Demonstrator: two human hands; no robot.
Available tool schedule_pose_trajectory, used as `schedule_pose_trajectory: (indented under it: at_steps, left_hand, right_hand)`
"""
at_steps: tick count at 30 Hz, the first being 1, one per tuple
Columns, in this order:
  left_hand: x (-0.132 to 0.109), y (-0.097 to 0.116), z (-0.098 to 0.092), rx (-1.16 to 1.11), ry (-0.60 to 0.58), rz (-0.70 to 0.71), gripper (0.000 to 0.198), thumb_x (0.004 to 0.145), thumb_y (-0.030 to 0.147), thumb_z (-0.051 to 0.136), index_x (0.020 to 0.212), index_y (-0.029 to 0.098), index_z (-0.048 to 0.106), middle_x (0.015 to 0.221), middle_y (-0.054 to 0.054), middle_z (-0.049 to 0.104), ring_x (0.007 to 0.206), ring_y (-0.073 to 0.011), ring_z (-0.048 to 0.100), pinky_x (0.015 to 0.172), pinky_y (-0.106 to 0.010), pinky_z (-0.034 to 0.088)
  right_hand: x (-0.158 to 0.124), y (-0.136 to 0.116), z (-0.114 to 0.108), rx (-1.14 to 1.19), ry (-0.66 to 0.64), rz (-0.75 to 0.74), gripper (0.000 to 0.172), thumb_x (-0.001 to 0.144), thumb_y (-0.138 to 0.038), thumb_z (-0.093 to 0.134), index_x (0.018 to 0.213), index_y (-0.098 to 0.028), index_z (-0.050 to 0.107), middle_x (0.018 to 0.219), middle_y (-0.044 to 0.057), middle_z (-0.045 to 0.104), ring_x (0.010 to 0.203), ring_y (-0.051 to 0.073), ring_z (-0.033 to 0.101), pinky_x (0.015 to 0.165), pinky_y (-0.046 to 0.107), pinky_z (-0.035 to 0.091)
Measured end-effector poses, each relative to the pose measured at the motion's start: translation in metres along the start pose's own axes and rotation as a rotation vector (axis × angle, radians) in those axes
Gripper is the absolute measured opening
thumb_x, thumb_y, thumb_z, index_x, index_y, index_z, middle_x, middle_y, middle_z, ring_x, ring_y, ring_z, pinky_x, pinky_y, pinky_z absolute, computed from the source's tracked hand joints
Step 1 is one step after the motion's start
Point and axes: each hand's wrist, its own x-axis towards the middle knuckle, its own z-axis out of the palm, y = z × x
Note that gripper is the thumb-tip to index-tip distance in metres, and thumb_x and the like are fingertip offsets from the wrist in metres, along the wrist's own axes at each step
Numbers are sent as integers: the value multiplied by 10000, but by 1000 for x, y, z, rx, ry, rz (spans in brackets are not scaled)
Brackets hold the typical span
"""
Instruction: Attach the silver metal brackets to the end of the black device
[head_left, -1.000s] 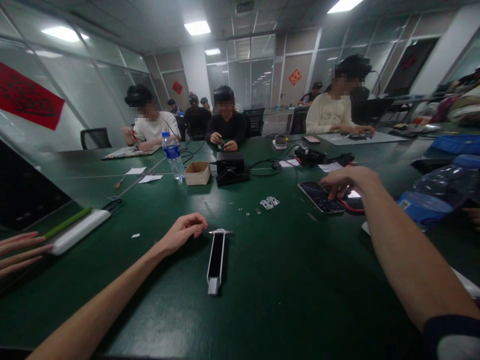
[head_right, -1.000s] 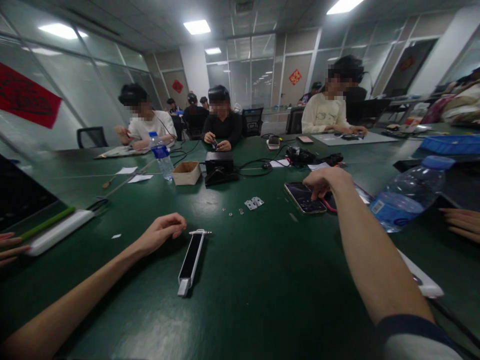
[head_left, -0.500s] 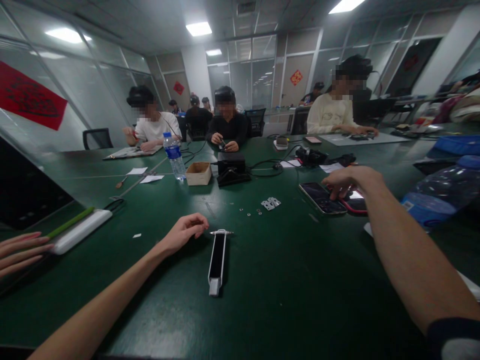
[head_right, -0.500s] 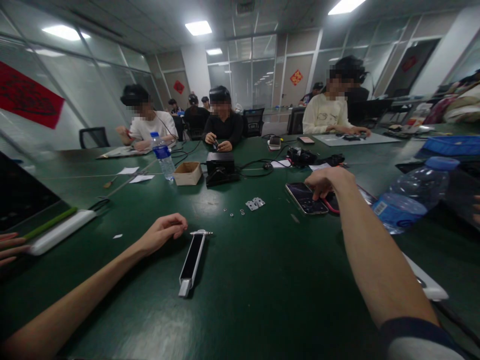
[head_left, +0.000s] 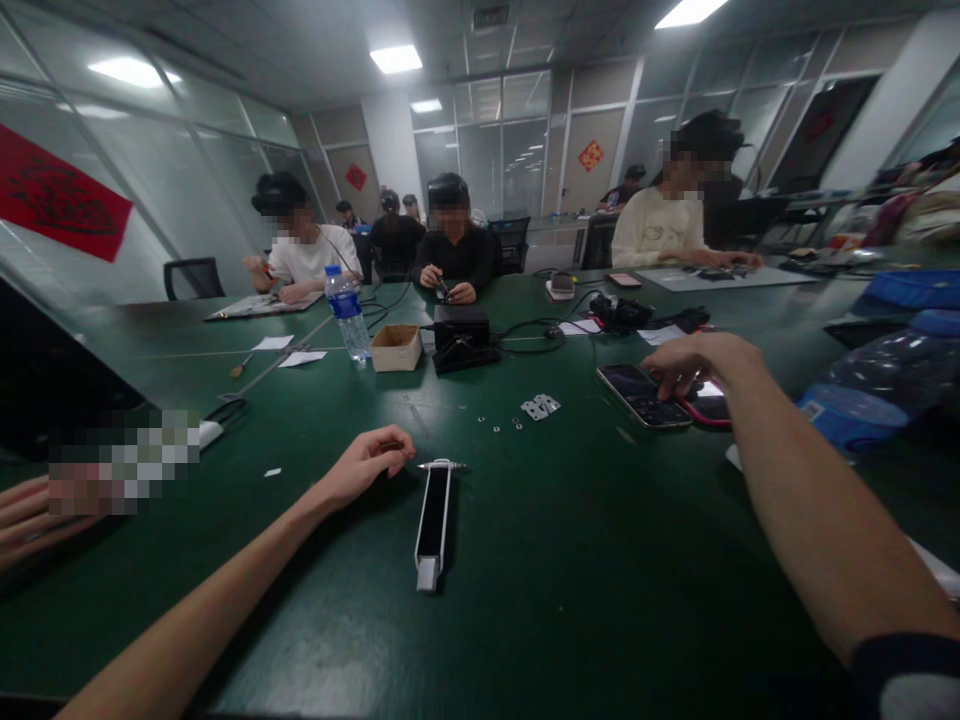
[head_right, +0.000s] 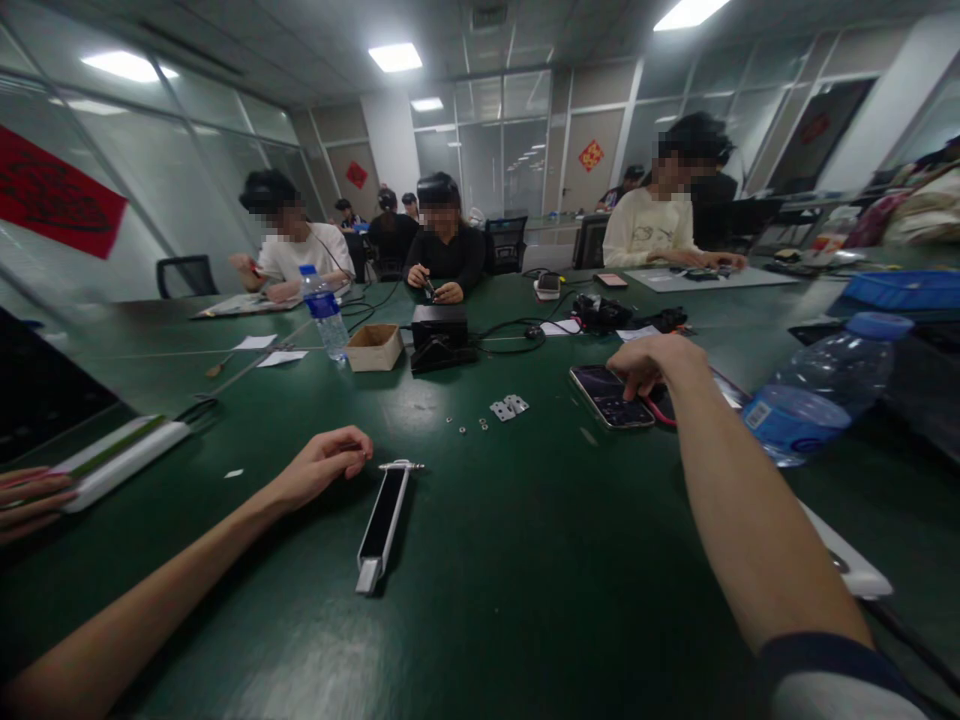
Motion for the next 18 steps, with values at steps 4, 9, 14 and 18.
schedule_pose_trajectory:
  at_steps: [4, 9, 14, 18]
  left_hand:
    - [0, 3, -1, 32, -40, 0, 149, 773, 287, 587, 825, 148, 586, 657, 31, 509, 555, -92, 441, 522, -202, 348]
    - [-2, 6, -4, 79, -77, -7, 171, 788, 308, 583, 840, 145, 594, 692, 20, 523, 563, -95, 442, 520, -205, 359]
    - [-2, 10, -4, 124, -117, -40, 203, 782, 338, 581, 843, 145, 592, 721, 13, 531, 570, -95, 438, 505, -197, 357]
    - [-3, 13, -4, 147, -131, -70, 229, 792, 369, 572, 841, 146, 581, 725, 16, 524, 564, -88, 424, 490, -186, 345]
  right_hand:
    - [-1, -2, 0, -1, 5, -13, 249, 879, -366, 449, 759, -194, 585, 843, 90, 711, 916, 225, 639, 652, 268, 472]
    - [-7, -8, 0, -37, 24, -48, 236, 882, -340, 449, 796, -176, 595, 848, 97, 707, 871, 216, 639, 620, 270, 439]
    - [-15, -9, 1, -39, 50, -42, 287, 906, -307, 416, 797, -137, 620, 881, 122, 710, 837, 190, 632, 627, 262, 401]
    - [-26, -18, 4, -141, 126, -135, 345, 923, -252, 397, 791, -56, 647, 835, 185, 695, 774, 176, 627, 653, 285, 371]
